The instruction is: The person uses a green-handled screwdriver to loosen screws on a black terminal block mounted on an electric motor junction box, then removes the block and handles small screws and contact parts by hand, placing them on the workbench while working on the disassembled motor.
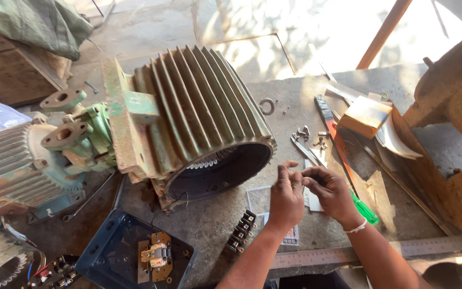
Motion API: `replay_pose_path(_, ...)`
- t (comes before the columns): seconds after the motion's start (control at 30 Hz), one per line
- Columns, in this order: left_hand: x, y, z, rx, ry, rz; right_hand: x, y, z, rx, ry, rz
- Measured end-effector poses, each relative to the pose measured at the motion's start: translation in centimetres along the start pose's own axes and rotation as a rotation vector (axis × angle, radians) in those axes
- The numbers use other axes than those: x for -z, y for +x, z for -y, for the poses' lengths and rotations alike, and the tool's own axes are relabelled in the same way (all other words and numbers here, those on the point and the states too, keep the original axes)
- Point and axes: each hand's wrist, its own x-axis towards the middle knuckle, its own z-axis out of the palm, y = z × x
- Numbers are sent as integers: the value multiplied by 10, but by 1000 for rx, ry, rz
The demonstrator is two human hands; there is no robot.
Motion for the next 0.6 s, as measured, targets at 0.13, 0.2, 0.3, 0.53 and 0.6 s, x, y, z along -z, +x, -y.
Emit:
replay_pose_path(0.13, 1, 0, 4, 50, -130, 98, 1, 1, 7, 83, -119, 6)
replay_pose_path(0.2, 2, 1, 5, 80, -180, 114, 1, 1, 10, 109, -130, 18)
replay_pose_path(0.3, 4, 0, 7, -1, -164, 107, 1, 1, 11, 127, -128, 42)
replay_pose_path(0.53, 2, -4, 4, -150, 60, 46, 0, 3, 8, 131, -179, 73)
replay_pose_path(0.6, 2, -4, 3, -88, 65, 41, -1, 3, 9, 100, -101, 60)
